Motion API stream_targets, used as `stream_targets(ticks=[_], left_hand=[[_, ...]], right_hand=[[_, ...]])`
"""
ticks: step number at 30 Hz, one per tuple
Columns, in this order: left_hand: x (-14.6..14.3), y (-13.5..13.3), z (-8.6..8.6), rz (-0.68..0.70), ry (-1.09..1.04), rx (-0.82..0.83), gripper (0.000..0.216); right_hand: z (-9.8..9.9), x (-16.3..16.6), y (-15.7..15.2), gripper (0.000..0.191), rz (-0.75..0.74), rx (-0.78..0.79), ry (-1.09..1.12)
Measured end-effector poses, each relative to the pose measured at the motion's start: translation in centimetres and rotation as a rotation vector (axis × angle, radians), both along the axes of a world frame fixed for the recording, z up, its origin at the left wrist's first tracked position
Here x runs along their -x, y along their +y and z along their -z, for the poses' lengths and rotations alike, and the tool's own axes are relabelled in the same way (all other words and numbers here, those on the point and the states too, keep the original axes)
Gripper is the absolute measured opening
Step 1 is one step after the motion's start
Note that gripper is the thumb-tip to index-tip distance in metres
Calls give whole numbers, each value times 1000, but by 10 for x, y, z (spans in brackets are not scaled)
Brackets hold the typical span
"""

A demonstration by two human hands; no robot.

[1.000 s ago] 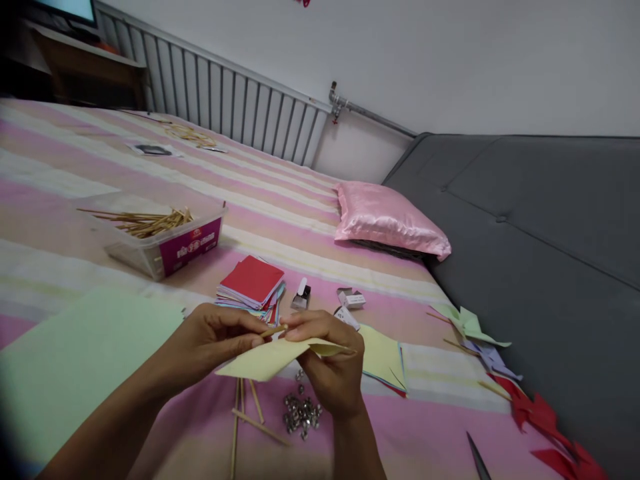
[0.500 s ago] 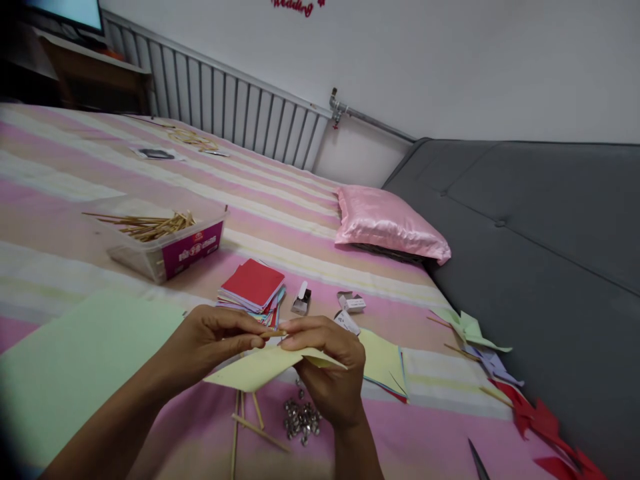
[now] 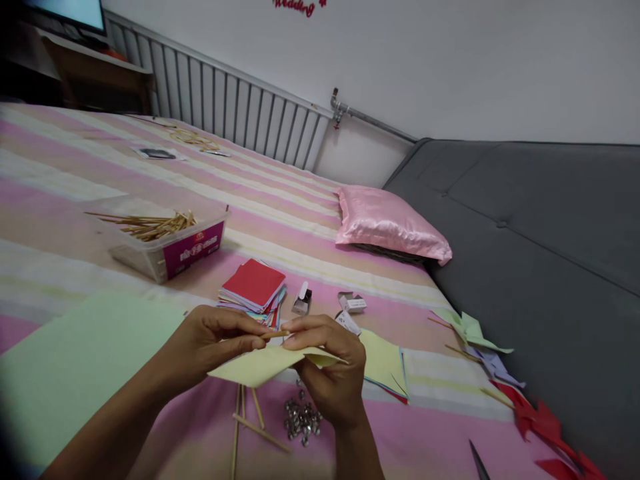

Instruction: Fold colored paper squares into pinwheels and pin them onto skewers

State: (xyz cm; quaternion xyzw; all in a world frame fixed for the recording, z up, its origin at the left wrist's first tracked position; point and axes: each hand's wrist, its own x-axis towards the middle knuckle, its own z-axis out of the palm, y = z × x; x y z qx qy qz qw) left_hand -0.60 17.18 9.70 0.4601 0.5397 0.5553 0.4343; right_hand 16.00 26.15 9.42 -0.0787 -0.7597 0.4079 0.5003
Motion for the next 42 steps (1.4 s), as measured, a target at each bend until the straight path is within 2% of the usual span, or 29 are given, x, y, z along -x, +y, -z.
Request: stream_targets(ticks=[5, 13, 26, 42], left_hand=[[-1, -1, -1, -1, -20, 6, 16], [-1, -5, -10, -35, 127, -21, 17], [1, -6, -8, -12, 160, -66, 17], [2, -9, -14, -14, 279, -140, 15]], right_hand=[[-1, 0, 0, 19, 11, -13, -1], [0, -1, -1, 22, 38, -15, -2], [-2, 0, -1, 14, 83, -72, -6], [-2, -3, 1, 11, 31, -56, -47]])
